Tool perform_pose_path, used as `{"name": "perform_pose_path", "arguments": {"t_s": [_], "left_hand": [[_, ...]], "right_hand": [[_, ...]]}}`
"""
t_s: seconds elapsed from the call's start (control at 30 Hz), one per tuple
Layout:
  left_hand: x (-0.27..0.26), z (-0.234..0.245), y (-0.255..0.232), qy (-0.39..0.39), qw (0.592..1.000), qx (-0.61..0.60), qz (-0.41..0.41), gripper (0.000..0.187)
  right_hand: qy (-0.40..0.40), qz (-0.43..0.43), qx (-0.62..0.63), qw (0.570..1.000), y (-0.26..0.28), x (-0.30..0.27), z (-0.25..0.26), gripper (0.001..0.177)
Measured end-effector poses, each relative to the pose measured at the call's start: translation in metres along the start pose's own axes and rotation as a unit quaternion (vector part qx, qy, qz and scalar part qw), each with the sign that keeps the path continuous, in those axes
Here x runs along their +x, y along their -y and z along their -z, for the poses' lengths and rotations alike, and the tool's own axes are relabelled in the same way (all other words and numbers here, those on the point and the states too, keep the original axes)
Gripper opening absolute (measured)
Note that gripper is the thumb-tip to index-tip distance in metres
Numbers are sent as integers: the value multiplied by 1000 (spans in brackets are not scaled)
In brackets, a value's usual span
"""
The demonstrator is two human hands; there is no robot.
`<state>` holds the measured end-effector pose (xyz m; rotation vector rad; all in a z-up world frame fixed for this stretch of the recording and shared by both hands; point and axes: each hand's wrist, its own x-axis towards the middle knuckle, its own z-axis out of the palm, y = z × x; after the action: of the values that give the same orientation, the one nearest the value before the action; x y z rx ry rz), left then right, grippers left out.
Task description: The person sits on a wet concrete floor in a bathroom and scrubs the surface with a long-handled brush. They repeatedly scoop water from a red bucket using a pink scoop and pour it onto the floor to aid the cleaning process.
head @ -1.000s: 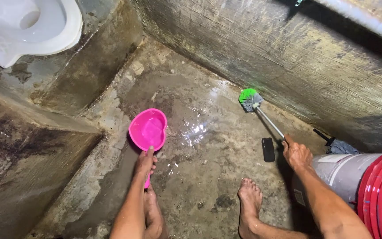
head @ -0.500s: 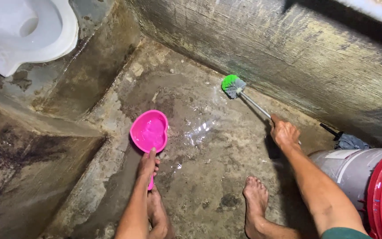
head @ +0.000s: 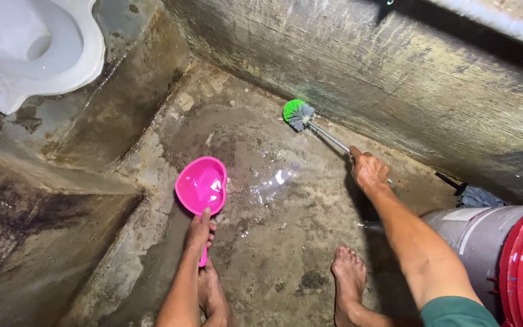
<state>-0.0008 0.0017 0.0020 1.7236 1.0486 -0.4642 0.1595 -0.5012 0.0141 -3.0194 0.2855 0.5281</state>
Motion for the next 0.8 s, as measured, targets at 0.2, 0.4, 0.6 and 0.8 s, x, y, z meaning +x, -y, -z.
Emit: {"name": "perform_pose_path", "arguments": {"t_s": [0.2,0.4,0.6,0.8], "left_hand": [[12,-3,9,-1,1000,-5,3,54],[-3,2,-3,4,1000,-9,6,52],[-10,5,-10,14,1000,-1,7,52],[12,-2,10,-33,999,-4,-11,53]], "right_hand": [[6,39,13,999,27,5,19,49],[8,88,10,996,90,19,41,52],[18,68,3,997,83,96,-50,52],[51,-1,68,996,51,-21,52,44]]}}
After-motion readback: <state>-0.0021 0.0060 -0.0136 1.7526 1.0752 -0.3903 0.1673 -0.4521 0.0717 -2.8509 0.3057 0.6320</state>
